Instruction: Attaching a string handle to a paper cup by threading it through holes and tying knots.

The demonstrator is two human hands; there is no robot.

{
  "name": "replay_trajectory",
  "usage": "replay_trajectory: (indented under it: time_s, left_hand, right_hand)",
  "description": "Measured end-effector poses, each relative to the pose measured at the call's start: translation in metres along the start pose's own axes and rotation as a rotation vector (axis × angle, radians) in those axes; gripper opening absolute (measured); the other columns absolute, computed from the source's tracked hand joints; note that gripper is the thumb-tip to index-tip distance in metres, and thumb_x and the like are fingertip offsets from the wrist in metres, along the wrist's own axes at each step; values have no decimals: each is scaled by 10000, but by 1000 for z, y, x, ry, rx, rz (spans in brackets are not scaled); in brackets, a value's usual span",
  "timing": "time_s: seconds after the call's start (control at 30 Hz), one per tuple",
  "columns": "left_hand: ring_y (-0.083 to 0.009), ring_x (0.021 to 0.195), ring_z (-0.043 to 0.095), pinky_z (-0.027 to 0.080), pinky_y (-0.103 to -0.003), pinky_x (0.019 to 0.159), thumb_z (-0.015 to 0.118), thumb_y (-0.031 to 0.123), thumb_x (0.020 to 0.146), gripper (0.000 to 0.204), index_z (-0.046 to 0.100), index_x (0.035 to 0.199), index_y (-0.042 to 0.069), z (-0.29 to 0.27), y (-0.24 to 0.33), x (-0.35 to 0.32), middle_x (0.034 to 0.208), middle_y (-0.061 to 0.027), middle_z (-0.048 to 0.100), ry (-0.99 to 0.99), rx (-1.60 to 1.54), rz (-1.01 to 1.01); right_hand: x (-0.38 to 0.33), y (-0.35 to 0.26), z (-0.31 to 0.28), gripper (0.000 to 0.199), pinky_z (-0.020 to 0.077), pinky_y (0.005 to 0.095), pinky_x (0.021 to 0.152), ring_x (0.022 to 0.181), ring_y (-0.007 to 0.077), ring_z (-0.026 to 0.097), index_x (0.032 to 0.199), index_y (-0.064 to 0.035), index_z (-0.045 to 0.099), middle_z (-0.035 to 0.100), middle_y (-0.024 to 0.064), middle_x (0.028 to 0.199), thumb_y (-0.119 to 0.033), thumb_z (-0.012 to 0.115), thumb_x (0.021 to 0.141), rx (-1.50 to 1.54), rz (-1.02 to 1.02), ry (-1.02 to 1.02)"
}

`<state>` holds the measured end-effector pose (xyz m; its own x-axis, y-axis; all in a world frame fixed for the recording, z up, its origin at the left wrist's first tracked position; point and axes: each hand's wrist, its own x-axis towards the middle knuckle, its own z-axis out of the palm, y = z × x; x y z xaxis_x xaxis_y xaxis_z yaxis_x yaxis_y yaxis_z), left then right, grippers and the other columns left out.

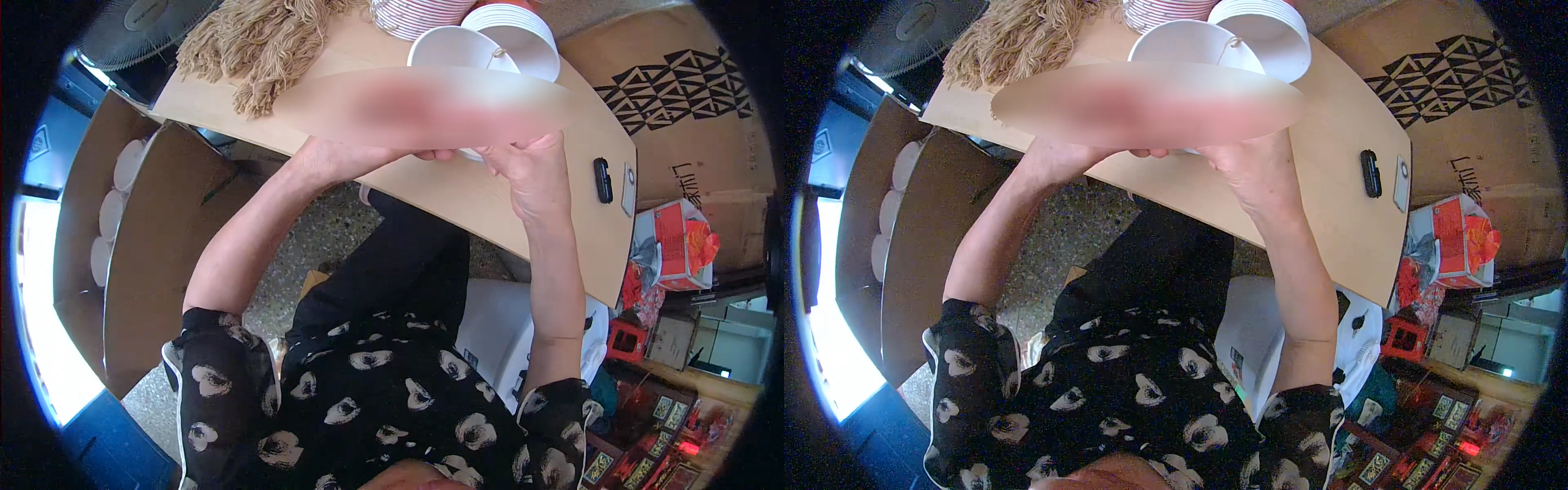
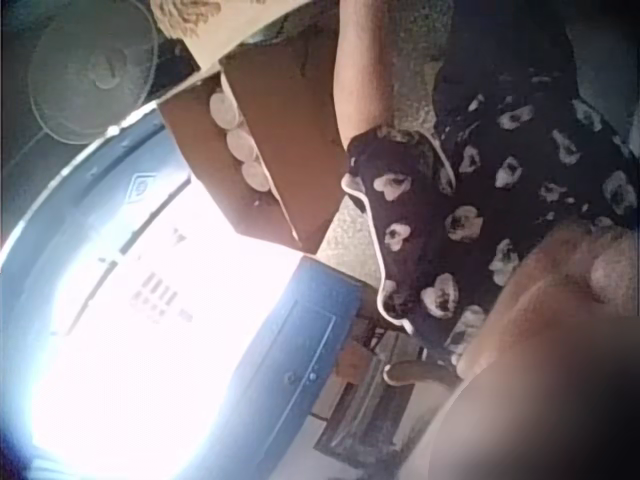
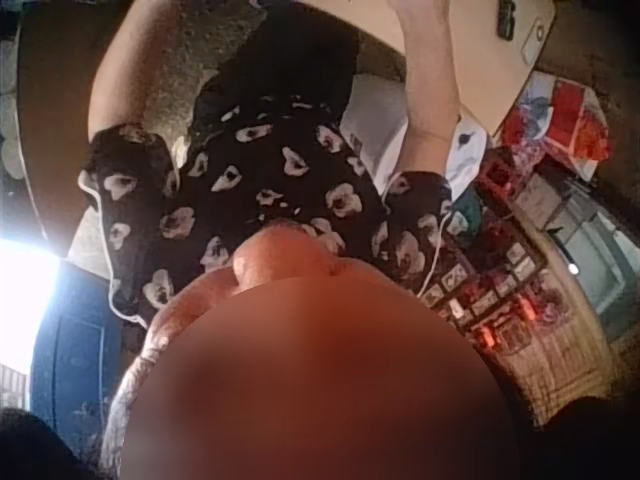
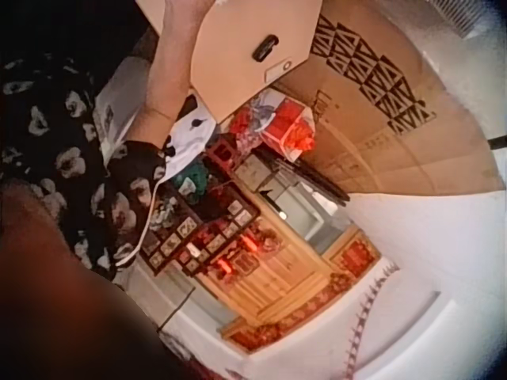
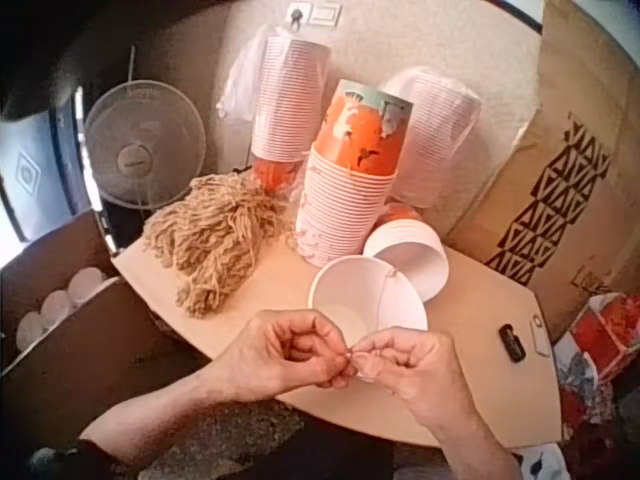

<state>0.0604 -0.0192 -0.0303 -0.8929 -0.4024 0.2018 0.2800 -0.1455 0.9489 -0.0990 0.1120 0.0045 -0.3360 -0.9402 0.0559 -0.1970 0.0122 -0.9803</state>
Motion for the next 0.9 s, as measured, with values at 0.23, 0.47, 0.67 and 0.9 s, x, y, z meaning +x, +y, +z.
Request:
replay_trajectory:
  time_s: [0.23,0.47,0.67,0.9]
  left_hand:
    - [-127,818,693,563,-251,745,640,82,928,168,599,1048,-28,1,4,-1,917,-125,724,26,46,-49]
    - [-128,820,693,567,-253,746,638,86,931,154,607,1036,-21,0,4,0,914,-125,722,12,26,-53]
    - [-137,815,699,574,-262,739,641,93,932,147,604,1024,-15,1,5,0,890,-116,720,-7,71,-19]
    - [-144,834,704,577,-257,744,629,65,935,116,604,1022,-8,-1,2,-3,907,-124,723,-10,51,19]
  right_hand:
    - [-1,-2,4,98,302,151,493,549,-21,436,958,12,691,652,-23,702,-62,675,895,27,-13,10]
    - [-1,0,0,106,310,155,506,571,-17,447,957,3,684,648,-28,717,-84,670,898,27,-7,-12]
    - [0,1,2,111,313,159,506,571,-13,445,946,-4,679,640,-28,711,-97,692,886,22,-7,-14]
    - [-1,-3,-4,134,330,172,500,567,1,460,979,5,682,635,-23,704,-108,663,908,93,40,-66]
